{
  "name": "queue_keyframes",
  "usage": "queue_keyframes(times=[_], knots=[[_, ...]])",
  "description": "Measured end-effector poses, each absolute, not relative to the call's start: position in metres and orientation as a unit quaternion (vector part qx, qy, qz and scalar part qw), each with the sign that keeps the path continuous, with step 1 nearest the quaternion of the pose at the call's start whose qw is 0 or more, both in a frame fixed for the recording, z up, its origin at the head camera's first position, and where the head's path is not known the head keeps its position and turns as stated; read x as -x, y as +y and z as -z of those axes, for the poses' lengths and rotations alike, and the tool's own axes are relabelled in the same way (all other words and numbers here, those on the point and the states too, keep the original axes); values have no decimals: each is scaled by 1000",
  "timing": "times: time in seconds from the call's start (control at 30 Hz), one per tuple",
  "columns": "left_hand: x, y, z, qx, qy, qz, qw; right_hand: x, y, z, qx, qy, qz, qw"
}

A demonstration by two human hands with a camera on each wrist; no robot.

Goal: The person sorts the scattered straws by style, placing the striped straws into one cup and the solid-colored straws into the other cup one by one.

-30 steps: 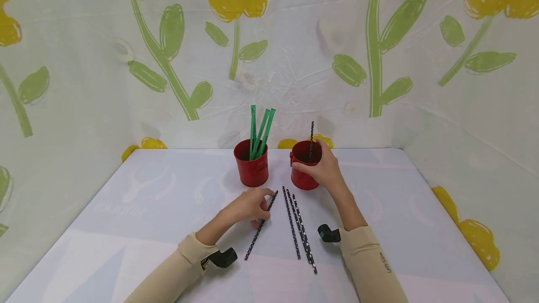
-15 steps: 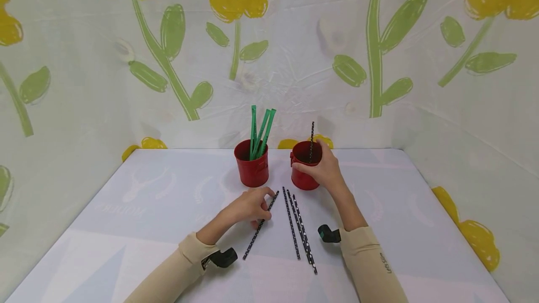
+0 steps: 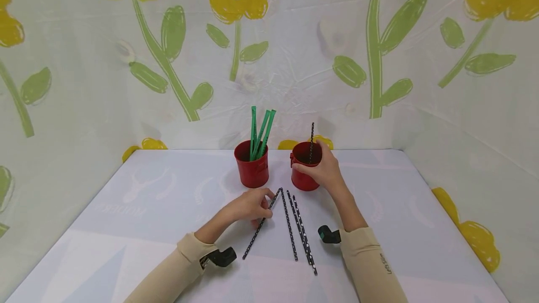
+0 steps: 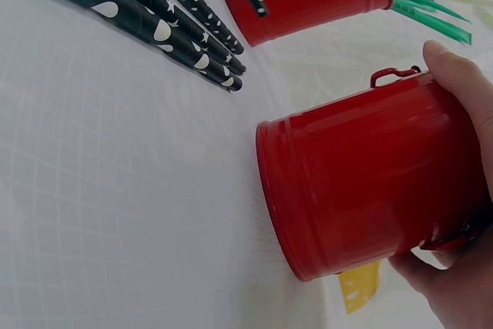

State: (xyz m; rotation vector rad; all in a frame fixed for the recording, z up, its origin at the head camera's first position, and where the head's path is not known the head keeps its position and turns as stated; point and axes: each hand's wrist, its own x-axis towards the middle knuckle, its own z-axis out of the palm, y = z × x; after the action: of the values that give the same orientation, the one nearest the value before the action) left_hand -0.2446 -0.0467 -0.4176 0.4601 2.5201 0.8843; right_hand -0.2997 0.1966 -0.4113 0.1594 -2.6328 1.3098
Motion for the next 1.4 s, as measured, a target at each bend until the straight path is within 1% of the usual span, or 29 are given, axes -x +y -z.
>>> queue_keyframes(times=[0.3,0.47,0.97,1.4], knots=[[245,-51,410,-197,875,-385,217,299,196,411,-56,-889,-444,99],[244,-51,404,-206,861,-420,200,298,196,411,-59,-888,-445,102],[246,-46,403,-247,829,-486,121,298,197,412,-66,-886,-447,106],[252,-33,394,-289,806,-517,26,298,198,413,-83,-882,-448,119]])
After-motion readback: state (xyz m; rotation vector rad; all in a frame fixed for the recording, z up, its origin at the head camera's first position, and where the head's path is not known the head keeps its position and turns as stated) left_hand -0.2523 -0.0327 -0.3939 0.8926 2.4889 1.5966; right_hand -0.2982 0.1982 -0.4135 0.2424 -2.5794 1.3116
